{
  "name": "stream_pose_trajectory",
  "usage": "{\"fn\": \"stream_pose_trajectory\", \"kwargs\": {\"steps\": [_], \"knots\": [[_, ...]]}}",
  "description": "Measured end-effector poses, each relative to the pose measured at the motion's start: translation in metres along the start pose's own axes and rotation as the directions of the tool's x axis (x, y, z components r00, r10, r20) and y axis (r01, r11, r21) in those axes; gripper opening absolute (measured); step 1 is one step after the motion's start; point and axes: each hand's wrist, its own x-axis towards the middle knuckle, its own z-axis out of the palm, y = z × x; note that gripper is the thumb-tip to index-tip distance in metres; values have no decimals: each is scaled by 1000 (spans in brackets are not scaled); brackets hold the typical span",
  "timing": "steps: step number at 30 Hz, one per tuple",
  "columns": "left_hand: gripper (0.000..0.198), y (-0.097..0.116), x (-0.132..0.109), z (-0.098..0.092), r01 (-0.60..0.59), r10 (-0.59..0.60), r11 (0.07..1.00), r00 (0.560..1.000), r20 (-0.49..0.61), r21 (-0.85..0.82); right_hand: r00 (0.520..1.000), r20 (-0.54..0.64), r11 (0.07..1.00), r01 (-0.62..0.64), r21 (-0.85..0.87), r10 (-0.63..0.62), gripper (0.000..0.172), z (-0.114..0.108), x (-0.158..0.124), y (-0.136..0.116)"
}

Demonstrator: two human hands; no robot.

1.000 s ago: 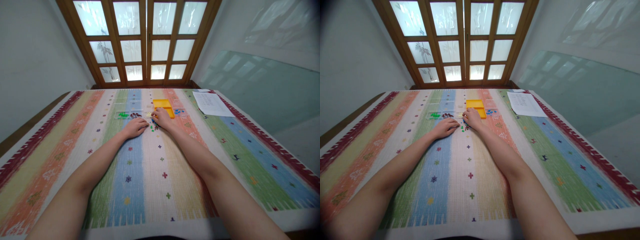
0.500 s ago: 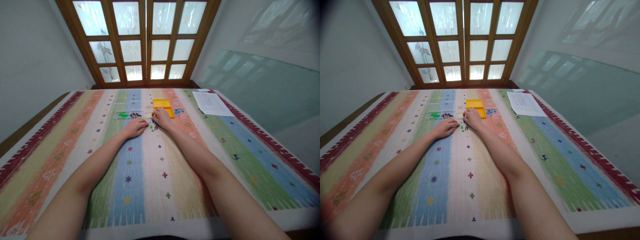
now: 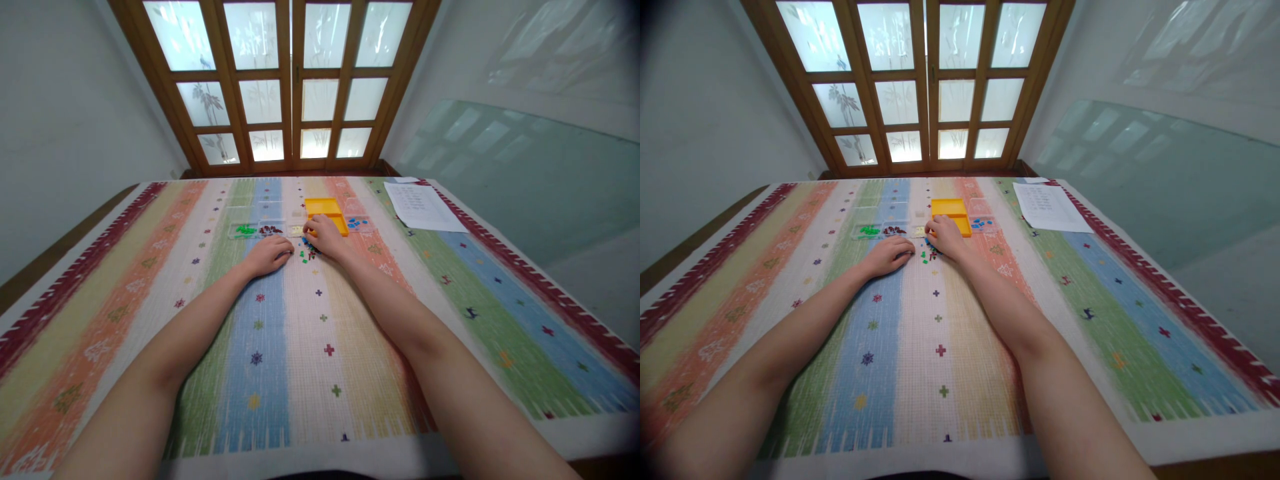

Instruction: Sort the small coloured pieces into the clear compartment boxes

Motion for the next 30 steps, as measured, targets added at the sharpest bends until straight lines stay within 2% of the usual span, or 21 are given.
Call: {"fn": "stream_pose_trajectory", "kwargs": {"steps": [6, 15, 19, 24, 30], "knots": [[26, -2, -2, 1, 17, -17, 1000, 1000, -19, -6, 951, 240, 981, 183, 68, -194, 10, -12, -2, 2], [21, -5, -2, 0, 39, -39, 999, 999, -24, -10, 919, 321, 974, 210, 88, -227, 9, -17, -2, -7], [22, -6, -3, 1, 46, -46, 999, 998, -31, -4, 941, 267, 977, 187, 103, -209, 7, -16, -3, -9], [21, -7, -3, 2, 35, -35, 999, 999, -27, -2, 990, 136, 990, 24, 142, -43, 7, -7, -3, -5], [19, -7, -2, 1, 42, -43, 999, 999, -12, -11, 999, -24, 962, -32, 270, 40, 10, 5, -1, 0]]}}
